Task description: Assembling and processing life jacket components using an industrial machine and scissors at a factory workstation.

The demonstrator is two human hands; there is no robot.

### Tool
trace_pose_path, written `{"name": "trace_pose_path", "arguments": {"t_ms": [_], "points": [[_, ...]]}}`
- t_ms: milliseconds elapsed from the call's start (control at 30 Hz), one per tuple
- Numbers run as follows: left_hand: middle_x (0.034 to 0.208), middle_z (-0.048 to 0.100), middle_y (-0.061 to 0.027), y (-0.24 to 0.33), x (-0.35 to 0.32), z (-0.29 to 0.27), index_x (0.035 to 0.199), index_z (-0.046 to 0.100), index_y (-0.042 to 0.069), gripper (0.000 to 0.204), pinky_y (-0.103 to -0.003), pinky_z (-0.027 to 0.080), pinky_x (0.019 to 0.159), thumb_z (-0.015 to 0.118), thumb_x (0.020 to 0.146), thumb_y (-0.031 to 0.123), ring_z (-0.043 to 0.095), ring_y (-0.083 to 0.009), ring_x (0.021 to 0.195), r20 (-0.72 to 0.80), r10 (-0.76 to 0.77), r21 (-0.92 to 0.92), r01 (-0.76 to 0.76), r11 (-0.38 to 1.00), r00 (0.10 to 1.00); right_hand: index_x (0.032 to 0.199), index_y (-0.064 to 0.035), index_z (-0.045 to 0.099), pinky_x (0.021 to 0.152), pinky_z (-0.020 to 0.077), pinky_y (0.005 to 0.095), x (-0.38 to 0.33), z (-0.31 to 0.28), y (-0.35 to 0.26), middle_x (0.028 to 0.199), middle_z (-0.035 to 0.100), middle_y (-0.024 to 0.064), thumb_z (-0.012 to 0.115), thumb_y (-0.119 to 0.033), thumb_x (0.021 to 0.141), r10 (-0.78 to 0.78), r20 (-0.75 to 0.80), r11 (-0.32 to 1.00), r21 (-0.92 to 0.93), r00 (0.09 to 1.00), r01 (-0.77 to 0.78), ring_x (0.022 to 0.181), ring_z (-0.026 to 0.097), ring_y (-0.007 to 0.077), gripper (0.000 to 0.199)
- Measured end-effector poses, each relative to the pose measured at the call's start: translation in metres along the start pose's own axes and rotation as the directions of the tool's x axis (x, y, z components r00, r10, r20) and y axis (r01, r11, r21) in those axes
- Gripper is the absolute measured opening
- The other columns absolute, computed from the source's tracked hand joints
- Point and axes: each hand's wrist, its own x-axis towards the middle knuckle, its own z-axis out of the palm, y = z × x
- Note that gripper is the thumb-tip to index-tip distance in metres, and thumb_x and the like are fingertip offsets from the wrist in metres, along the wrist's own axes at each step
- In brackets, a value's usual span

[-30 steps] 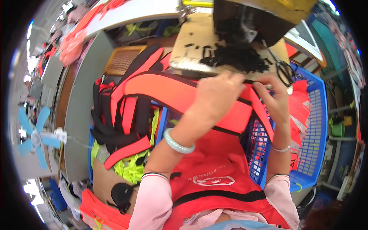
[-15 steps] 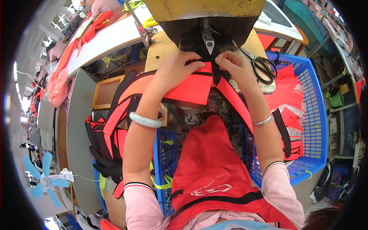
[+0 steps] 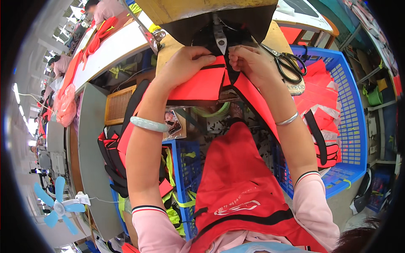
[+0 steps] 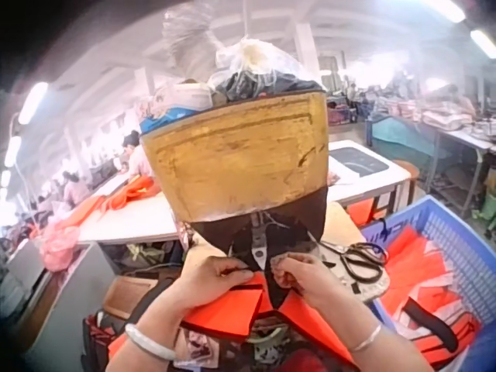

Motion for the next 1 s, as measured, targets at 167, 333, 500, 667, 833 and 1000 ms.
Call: {"name": "trace_pose_path", "arguments": {"t_ms": [167,333,500,667,833,1000], "points": [[0.089,0.068,-0.0088,-0.005,0.0,-0.004,0.106,0.068,-0.001,0.034,-0.028,0.048,0.076,0.066,0.089,0.029,0.062,-0.0153,0.082,-0.034,0.013,0.035,-0.012,0.999,0.999,0.08,-0.0069,0.065,0.064,0.0432,0.0214,0.004,-0.004,0.006,0.074,0.057,-0.0023,0.069,-0.018,0.086,-0.019,-0.001,0.998,0.06,1.0,0.019,0.066,0.053,0.0072,0.014],[0.089,0.068,-0.0106,-0.003,-0.017,-0.015,0.11,0.067,-0.003,0.039,-0.028,0.049,0.075,0.068,0.088,0.03,0.062,-0.0146,0.082,-0.033,-0.066,0.043,0.068,0.997,0.997,0.101,-0.0011,0.067,0.08,0.0493,0.0309,-0.023,-0.033,-0.014,0.095,0.065,0.0102,0.07,-0.024,0.086,-0.296,-0.081,0.88,-0.411,0.952,0.239,0.086,0.062,0.0199,0.027],[0.087,0.068,-0.0128,0.013,-0.065,-0.015,0.11,0.065,-0.005,0.037,-0.029,0.049,0.073,0.065,0.091,0.026,0.062,-0.0157,0.079,-0.04,-0.069,0.041,0.071,0.997,0.997,0.141,-0.0072,0.044,0.108,0.0379,0.0394,-0.119,0.008,0.01,0.144,0.045,0.016,0.079,-0.021,0.074,-0.276,0.299,0.272,-0.887,0.913,0.373,0.135,0.041,0.034,0.077],[0.083,0.067,-0.0125,0.041,-0.117,-0.014,0.103,0.065,-0.005,0.028,-0.029,0.048,0.071,0.064,0.091,0.021,0.061,-0.0166,0.075,0.004,0.031,0.134,-0.031,0.991,1.0,0.134,-0.0101,0.051,0.099,0.0439,0.0433,-0.158,0.022,0.023,0.132,0.052,0.0162,0.068,-0.003,0.075,-0.219,0.321,0.237,-0.898,0.921,0.37,0.119,0.051,0.0402,0.062],[0.097,0.069,-0.0162,0.036,-0.17,0.007,0.109,0.065,-0.001,0.032,-0.036,0.051,0.08,0.063,0.092,0.026,0.067,-0.0282,0.089,0.585,0.013,0.129,-0.109,0.986,0.811,0.104,-0.0081,0.063,0.076,0.0494,0.0446,-0.202,0.037,-0.013,0.093,0.067,0.0141,0.056,-0.009,0.082,0.379,0.701,0.258,-0.707,0.604,0.658,0.088,0.065,0.033,0.024],[0.103,0.07,-0.0162,-0.008,-0.225,0.101,0.116,0.062,0.001,0.043,-0.039,0.051,0.083,0.064,0.091,0.036,0.068,-0.0322,0.093,0.637,-0.124,0.116,0.064,0.991,0.761,0.097,-0.0086,0.062,0.065,0.049,0.0467,-0.224,0.03,-0.006,0.076,0.065,0.0146,0.059,-0.012,0.081,0.695,0.533,0.212,-0.793,0.482,0.571,0.075,0.065,0.036,0.016]]}}
